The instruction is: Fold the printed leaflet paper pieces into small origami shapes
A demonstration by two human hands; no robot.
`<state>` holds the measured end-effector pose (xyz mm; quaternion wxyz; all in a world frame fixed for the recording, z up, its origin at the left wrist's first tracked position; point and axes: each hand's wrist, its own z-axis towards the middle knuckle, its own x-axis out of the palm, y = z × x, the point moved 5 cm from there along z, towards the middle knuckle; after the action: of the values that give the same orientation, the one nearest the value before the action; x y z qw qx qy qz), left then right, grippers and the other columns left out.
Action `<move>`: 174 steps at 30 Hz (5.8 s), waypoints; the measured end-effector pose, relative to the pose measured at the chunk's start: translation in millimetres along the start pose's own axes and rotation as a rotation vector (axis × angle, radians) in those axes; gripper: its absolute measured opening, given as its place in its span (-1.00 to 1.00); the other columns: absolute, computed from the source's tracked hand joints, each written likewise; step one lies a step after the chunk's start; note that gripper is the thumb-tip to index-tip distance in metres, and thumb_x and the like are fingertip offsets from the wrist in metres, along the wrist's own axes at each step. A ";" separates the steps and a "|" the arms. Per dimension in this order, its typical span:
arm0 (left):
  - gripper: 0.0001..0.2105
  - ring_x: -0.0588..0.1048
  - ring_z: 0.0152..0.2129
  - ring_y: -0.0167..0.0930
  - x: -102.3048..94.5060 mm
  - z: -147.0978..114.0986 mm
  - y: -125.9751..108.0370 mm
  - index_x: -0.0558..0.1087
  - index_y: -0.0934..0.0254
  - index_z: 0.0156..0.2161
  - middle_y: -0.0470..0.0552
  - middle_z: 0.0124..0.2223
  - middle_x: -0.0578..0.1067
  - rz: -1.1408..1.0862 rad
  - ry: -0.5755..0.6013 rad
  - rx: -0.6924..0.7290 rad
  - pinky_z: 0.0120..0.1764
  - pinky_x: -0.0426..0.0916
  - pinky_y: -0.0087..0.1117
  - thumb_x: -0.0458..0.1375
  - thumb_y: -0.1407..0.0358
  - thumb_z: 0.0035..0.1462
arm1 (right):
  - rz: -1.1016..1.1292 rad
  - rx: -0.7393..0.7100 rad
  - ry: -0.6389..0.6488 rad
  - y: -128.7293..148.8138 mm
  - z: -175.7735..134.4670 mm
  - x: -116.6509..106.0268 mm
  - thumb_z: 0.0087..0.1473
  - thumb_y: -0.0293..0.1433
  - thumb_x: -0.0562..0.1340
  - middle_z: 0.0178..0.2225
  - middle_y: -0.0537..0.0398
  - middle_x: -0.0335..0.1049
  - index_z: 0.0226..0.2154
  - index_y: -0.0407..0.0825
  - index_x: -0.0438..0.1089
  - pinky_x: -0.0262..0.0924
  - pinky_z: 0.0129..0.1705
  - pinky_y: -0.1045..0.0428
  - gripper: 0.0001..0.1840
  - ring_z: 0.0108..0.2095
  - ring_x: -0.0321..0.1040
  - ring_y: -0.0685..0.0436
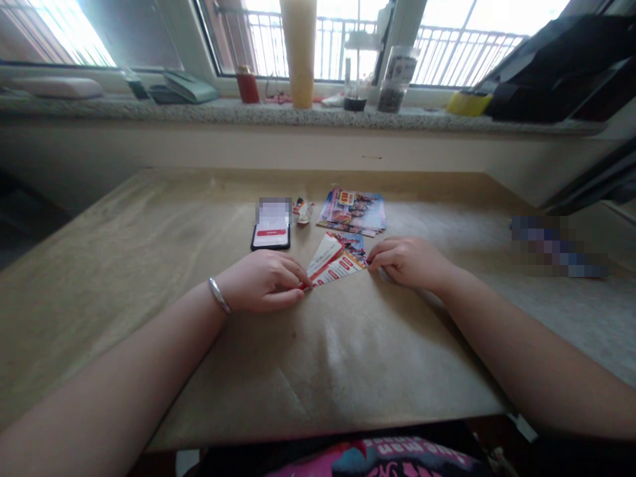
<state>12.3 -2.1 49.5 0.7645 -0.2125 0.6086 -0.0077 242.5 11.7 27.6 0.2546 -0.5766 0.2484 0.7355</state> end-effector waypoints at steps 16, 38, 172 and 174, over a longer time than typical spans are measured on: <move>-0.78 0.50 -0.25 -0.44 11.7 1.4 20.4 0.51 0.26 -0.18 0.02 -0.16 0.54 0.053 -0.168 -0.115 -0.17 0.40 -0.44 0.01 0.34 0.21 | -0.023 0.462 -0.176 -3.2 2.0 -2.2 0.08 -0.36 0.08 -0.42 0.04 0.46 -0.34 -0.03 0.39 0.08 -0.45 0.05 -0.81 -0.46 0.33 -0.08; -0.74 0.41 -0.12 -0.33 16.5 9.5 2.7 0.47 0.16 -0.03 0.03 -0.08 0.50 0.190 -0.113 -0.069 -0.04 0.31 -0.24 0.04 0.32 0.21 | 0.138 0.168 -0.138 -3.6 13.8 21.1 0.15 -0.35 0.12 -0.06 -0.09 0.35 -0.03 -0.01 0.40 0.17 0.05 -0.15 -0.66 -0.03 0.24 -0.20; -0.51 0.22 0.13 -0.26 28.7 8.7 12.4 0.16 0.22 0.21 0.10 0.19 0.27 0.164 -0.091 -0.328 0.16 0.16 -0.16 0.05 0.24 0.18 | 0.294 -0.094 -0.141 6.8 6.1 1.4 0.04 -0.45 0.19 -0.09 0.05 0.46 -0.36 0.05 0.46 0.17 0.08 -0.13 -0.86 0.01 0.31 -0.13; -0.40 0.23 0.13 -0.23 26.6 7.0 14.5 0.08 0.26 0.25 0.14 0.20 0.26 0.156 -0.098 -0.375 0.15 0.16 -0.16 0.10 0.21 0.13 | 0.326 -0.104 -0.093 7.6 6.8 5.9 0.04 -0.47 0.18 -0.09 0.04 0.46 -0.35 0.04 0.46 0.22 0.04 -0.09 -0.85 -0.03 0.34 -0.10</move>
<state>22.2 6.0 21.1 0.7385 -0.3035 0.5761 0.1751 231.4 11.0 23.8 0.1127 -0.5065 0.2881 0.8048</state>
